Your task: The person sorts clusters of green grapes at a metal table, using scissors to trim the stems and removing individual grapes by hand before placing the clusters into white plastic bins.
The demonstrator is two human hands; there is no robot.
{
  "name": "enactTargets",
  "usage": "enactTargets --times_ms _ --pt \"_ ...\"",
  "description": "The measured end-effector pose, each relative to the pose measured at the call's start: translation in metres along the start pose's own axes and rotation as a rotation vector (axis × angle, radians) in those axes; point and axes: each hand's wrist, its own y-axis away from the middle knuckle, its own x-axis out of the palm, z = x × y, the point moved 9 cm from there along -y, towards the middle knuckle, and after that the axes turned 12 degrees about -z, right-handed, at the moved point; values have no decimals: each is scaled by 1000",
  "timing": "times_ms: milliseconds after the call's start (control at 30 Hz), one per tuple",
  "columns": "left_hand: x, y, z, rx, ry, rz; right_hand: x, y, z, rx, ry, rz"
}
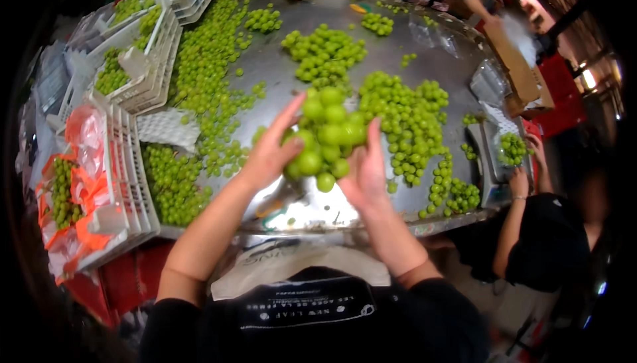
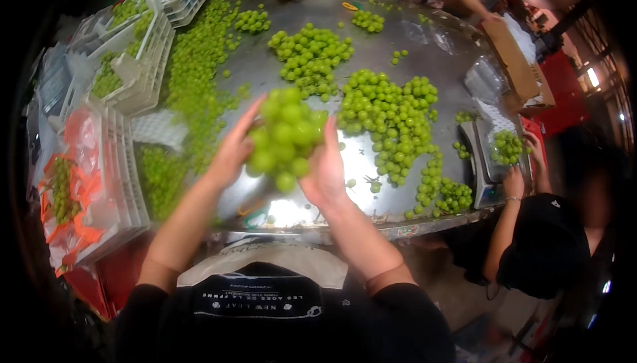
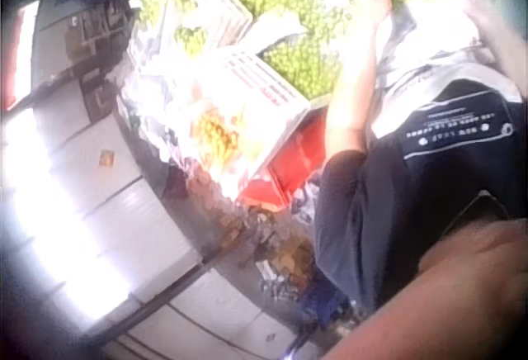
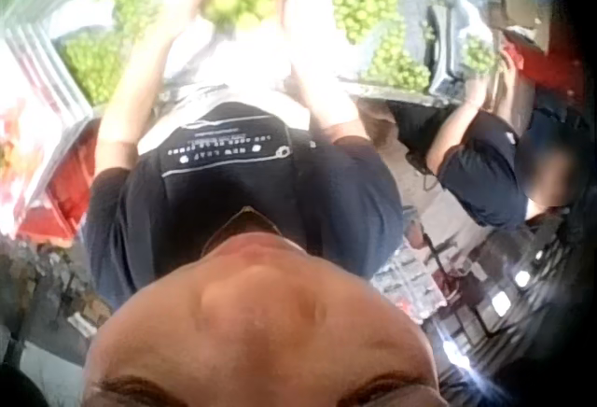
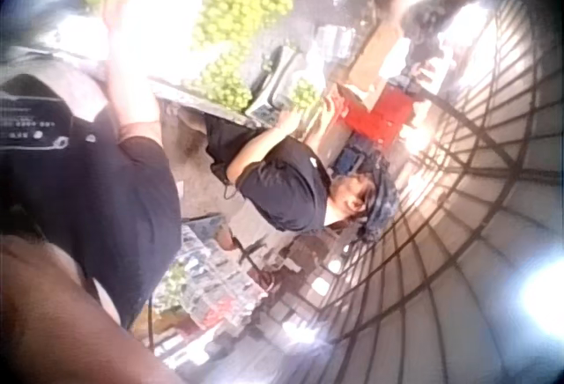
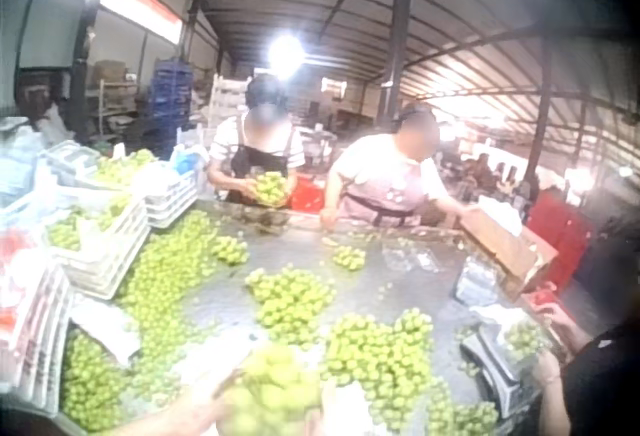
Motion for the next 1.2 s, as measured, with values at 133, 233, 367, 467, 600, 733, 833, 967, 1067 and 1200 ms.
enactTargets --times_ms 133,233,367,467,600,733,833,967,1067,1200 --pt "8 -7 39 -540 1028 51 34 26 27 -80 124 103" --pt "6 -2 51 -603 1202 44 36 29 29 -5 74 320" --pt "2 1 47 -599 1196 21 28 24 28 -108 298 295" --pt "-2 3 49 -596 1161 -1 3 -2 36 -276 591 168" --pt "13 12 49 -652 1167 25 -44 -54 -2 -59 175 -25" --pt "26 16 50 -708 971 25 -27 -42 -54 157 -203 -1" --pt "18 16 49 -696 665 -177 -32 -43 -59 117 -307 44" --pt "-34 0 38 -454 0 -455 -13 -24 -53 261 -500 228" --pt "-51 -15 -3 121 -329 -433 0 -15 -45 318 -580 308" --pt "-8 7 -78 561 -619 -246 -18 -25 -43 270 -637 184"
